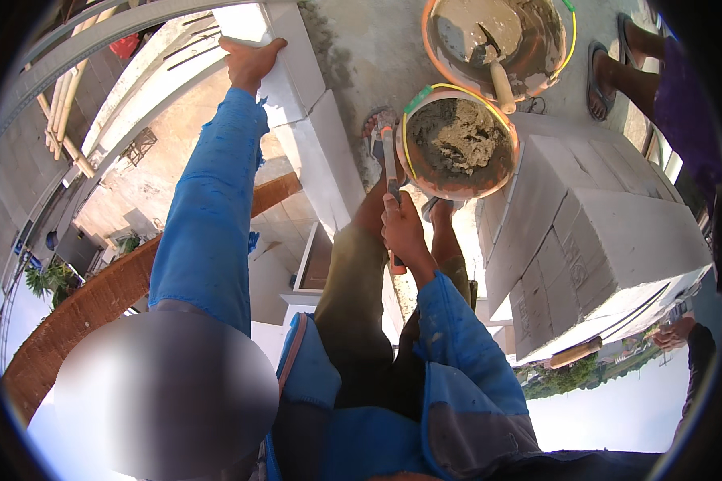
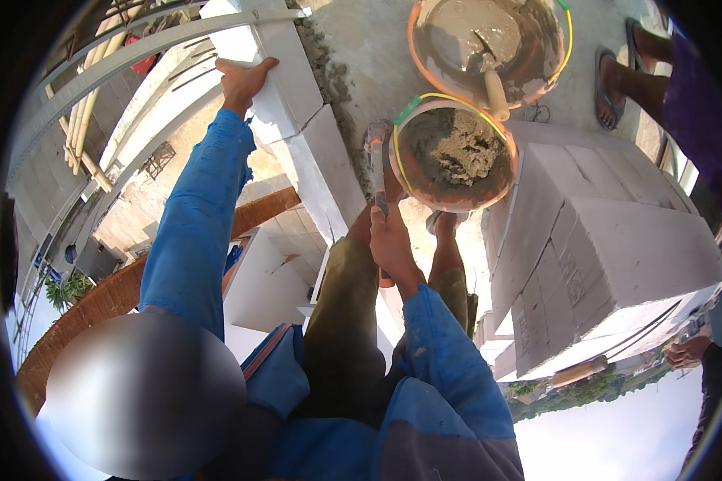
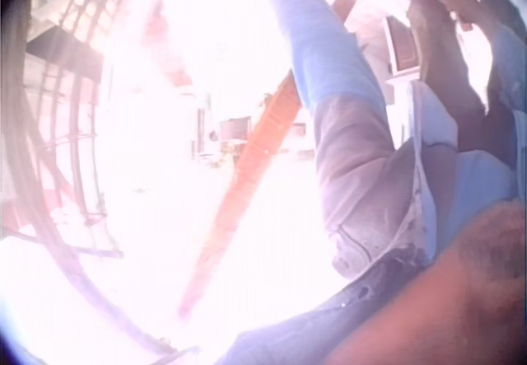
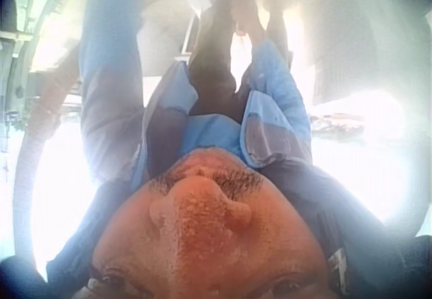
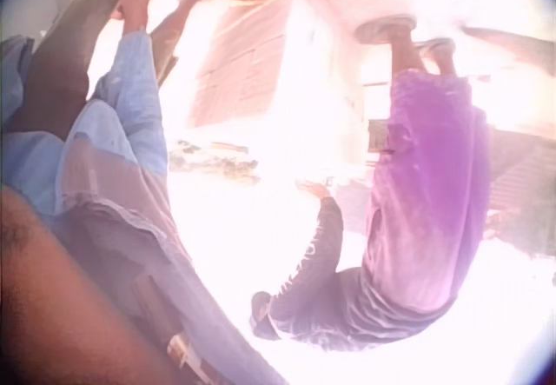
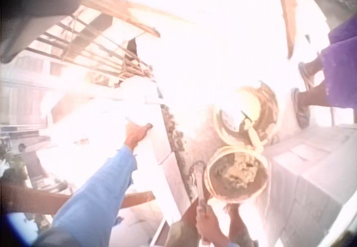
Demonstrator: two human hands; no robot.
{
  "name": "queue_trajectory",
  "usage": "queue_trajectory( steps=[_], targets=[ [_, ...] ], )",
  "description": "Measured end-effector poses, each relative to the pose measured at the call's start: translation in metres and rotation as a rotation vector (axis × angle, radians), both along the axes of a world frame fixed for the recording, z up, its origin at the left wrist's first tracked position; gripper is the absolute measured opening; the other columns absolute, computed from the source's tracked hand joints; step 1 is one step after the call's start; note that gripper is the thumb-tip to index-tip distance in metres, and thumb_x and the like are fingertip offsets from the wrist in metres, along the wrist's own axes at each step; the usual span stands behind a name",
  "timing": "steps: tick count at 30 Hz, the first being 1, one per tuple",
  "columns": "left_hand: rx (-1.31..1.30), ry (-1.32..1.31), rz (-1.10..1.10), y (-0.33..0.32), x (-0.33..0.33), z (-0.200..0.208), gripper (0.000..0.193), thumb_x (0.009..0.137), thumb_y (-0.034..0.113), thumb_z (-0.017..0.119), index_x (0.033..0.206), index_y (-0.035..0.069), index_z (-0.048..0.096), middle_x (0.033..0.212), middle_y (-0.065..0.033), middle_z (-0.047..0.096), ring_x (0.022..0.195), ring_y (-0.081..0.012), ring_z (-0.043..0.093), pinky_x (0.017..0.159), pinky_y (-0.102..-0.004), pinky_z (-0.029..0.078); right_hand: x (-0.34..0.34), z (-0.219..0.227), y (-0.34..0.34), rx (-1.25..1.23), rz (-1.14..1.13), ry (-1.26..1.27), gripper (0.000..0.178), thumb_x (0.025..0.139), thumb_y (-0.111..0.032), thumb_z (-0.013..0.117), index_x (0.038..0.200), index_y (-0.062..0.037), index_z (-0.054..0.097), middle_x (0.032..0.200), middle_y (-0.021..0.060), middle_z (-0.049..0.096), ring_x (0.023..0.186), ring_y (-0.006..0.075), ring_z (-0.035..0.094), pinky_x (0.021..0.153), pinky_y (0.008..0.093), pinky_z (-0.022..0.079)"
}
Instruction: The person places a white rectangular tile on a rooftop surface, uses a hammer to tap it into position, and then measures and marks a wall with a tape measure and marker. The person handles buckets of mortar and a trowel while working alongside another person.
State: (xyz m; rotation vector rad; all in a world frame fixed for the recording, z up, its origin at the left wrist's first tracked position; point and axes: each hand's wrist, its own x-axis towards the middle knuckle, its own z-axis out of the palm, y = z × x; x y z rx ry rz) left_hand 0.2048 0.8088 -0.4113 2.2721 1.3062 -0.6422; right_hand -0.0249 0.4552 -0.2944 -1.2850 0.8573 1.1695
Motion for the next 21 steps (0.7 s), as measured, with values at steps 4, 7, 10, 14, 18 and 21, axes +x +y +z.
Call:
queue_trajectory(
  steps=[4,7,10,14,18,21],
  targets=[
    [0.011,-0.026,-0.015,0.007,-0.003,-0.005,0.126,0.072,0.049,0.093,0.152,-0.003,0.011,0.135,-0.0380,0.054,0.113,-0.0501,0.068,0.096,-0.0510,0.062,-0.004,-0.005,0.002,-0.003,0.049,-0.029,0.021,0.115,-0.035,0.050,0.108,-0.0153,0.045,0.067,-0.0054,0.039,0.045,0.0044,0.037,0.038,0.0253,0.030],
    [-0.012,-0.077,-0.006,0.013,-0.006,-0.013,0.130,0.071,0.046,0.094,0.154,-0.006,0.009,0.134,-0.0378,0.057,0.110,-0.0480,0.071,0.093,-0.0503,0.064,-0.006,-0.009,0.004,-0.005,0.049,-0.011,0.022,0.115,-0.035,0.050,0.107,-0.0153,0.045,0.067,-0.0055,0.039,0.045,0.0042,0.036,0.038,0.0253,0.030],
    [-0.024,-0.110,-0.018,0.011,-0.010,-0.014,0.130,0.071,0.044,0.095,0.154,-0.007,0.009,0.133,-0.0377,0.058,0.107,-0.0469,0.073,0.091,-0.0500,0.066,0.000,-0.010,0.002,-0.054,0.081,0.014,0.023,0.115,-0.035,0.050,0.110,-0.0126,0.047,0.070,-0.0017,0.043,0.050,0.0085,0.041,0.044,0.0287,0.032],
    [0.010,-0.123,-0.035,0.007,-0.012,-0.011,0.125,0.073,0.043,0.094,0.152,-0.008,0.011,0.131,-0.0376,0.059,0.103,-0.0467,0.074,0.087,-0.0497,0.067,0.005,-0.009,-0.002,-0.142,0.249,0.039,0.037,0.113,-0.033,0.050,0.126,0.0007,0.057,0.089,0.0192,0.067,0.080,0.0320,0.067,0.075,0.0461,0.051],
    [-0.135,-0.098,0.027,0.011,-0.005,-0.004,0.125,0.073,0.043,0.094,0.151,-0.007,0.010,0.130,-0.0366,0.059,0.103,-0.0473,0.074,0.086,-0.0491,0.068,0.003,-0.018,0.002,-0.150,0.299,0.004,0.042,0.112,-0.036,0.050,0.131,0.0008,0.057,0.093,0.0221,0.069,0.084,0.0373,0.068,0.079,0.0482,0.051],
    [-0.053,-0.098,0.015,0.014,-0.002,-0.003,0.127,0.073,0.044,0.094,0.153,-0.006,0.009,0.131,-0.0369,0.058,0.105,-0.0484,0.073,0.088,-0.0506,0.067,-0.001,-0.020,0.006,-0.153,0.341,0.003,0.044,0.112,-0.037,0.049,0.134,0.0006,0.057,0.096,0.0239,0.070,0.089,0.0398,0.069,0.082,0.0487,0.052]
  ],
)
